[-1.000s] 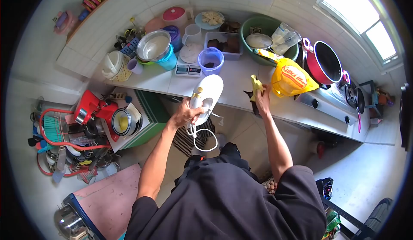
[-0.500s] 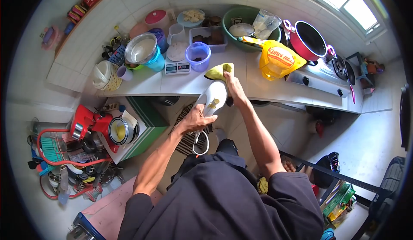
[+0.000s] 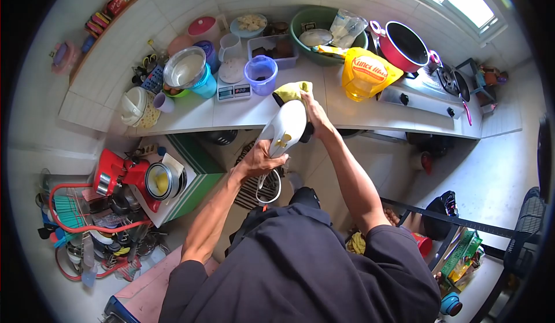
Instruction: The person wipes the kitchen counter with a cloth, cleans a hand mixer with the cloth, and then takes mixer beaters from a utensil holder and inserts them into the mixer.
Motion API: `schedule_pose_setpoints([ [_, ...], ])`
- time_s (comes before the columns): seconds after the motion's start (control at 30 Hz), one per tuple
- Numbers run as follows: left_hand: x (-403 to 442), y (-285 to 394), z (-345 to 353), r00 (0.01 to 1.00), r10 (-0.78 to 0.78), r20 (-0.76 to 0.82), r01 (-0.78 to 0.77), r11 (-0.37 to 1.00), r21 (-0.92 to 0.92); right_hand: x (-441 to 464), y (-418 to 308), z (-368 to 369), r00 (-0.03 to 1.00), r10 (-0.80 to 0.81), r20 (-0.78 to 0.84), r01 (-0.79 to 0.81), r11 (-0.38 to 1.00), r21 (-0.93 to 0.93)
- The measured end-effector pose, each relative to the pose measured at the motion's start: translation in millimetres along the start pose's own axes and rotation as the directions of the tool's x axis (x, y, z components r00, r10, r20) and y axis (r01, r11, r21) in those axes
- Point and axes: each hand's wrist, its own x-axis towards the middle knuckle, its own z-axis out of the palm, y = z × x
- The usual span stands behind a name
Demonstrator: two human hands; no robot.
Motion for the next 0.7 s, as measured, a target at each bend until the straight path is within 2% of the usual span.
schedule_pose_setpoints([
  [0.07,0.8,-4.1,-8.5,0.993,-0.104,0.061,0.110,0.987,-0.120,24.0,28.4,-10.4,0.998,-0.023,0.061,0.005,0.959,0.283],
  [0.1,4.6,1.3,-15.8,0.977,-0.205,0.063,0.214,0.959,-0.185,40.9,41.5,-16.5,0.995,-0.048,0.091,0.006,0.910,0.415],
  [0.13,3.9,13.3,-23.1,0.946,-0.313,0.080,0.323,0.912,-0.251,41.1,51.0,-15.6,0.989,-0.125,0.082,0.072,0.878,0.473],
  [0.17,1.9,20.3,-26.0,0.902,-0.419,0.108,0.431,0.847,-0.312,37.7,59.3,-21.7,0.993,-0.119,-0.020,0.116,0.887,0.446],
  [0.2,1.3,14.5,-22.6,0.948,-0.317,0.014,0.302,0.889,-0.344,29.9,51.9,-25.2,0.985,-0.126,-0.116,0.163,0.898,0.408],
  [0.23,4.0,17.0,-24.3,0.946,-0.325,0.012,0.306,0.880,-0.363,17.3,41.4,-25.1,0.969,-0.133,-0.207,0.202,0.909,0.364],
  [0.27,4.0,21.4,-26.3,0.941,-0.338,0.009,0.315,0.868,-0.383,2.8,34.1,-24.5,0.919,-0.264,-0.294,0.354,0.881,0.313],
  [0.3,4.5,23.6,-28.3,0.937,-0.350,0.010,0.324,0.857,-0.400,-28.8,22.6,-14.3,0.807,-0.399,-0.434,0.476,0.875,0.081],
  [0.37,3.9,12.9,-29.7,0.935,-0.355,0.021,0.330,0.842,-0.426,-78.7,14.0,-1.4,0.708,-0.631,-0.317,0.595,0.775,-0.214],
  [0.43,9.0,18.5,-26.4,0.919,-0.393,0.027,0.367,0.830,-0.420,-85.9,27.5,23.1,0.402,-0.915,-0.019,0.881,0.393,-0.264],
  [0.47,14.6,29.9,-23.0,0.903,-0.428,0.027,0.403,0.825,-0.396,-85.1,33.1,25.9,0.408,-0.907,0.102,0.820,0.314,-0.478],
  [0.5,15.8,39.0,-20.2,0.884,-0.467,0.027,0.443,0.816,-0.371,-84.4,38.6,28.8,0.407,-0.886,0.222,0.739,0.176,-0.651],
  [0.57,10.7,44.6,-18.9,0.927,-0.367,0.083,0.376,0.893,-0.249,-62.3,27.6,27.9,0.475,-0.873,0.113,0.856,0.429,-0.288],
  [0.6,11.3,45.5,-21.1,0.943,-0.314,0.109,0.329,0.926,-0.186,-48.5,21.7,17.5,0.571,-0.819,0.058,0.793,0.531,-0.300],
  [0.63,9.8,41.1,-21.7,0.951,-0.292,0.104,0.306,0.938,-0.166,-45.5,10.3,11.6,0.651,-0.751,0.106,0.718,0.566,-0.405],
  [0.7,5.0,20.3,-16.4,0.964,-0.248,0.100,0.260,0.956,-0.133,-35.9,1.7,12.5,0.831,-0.536,0.149,0.556,0.808,-0.194],
])
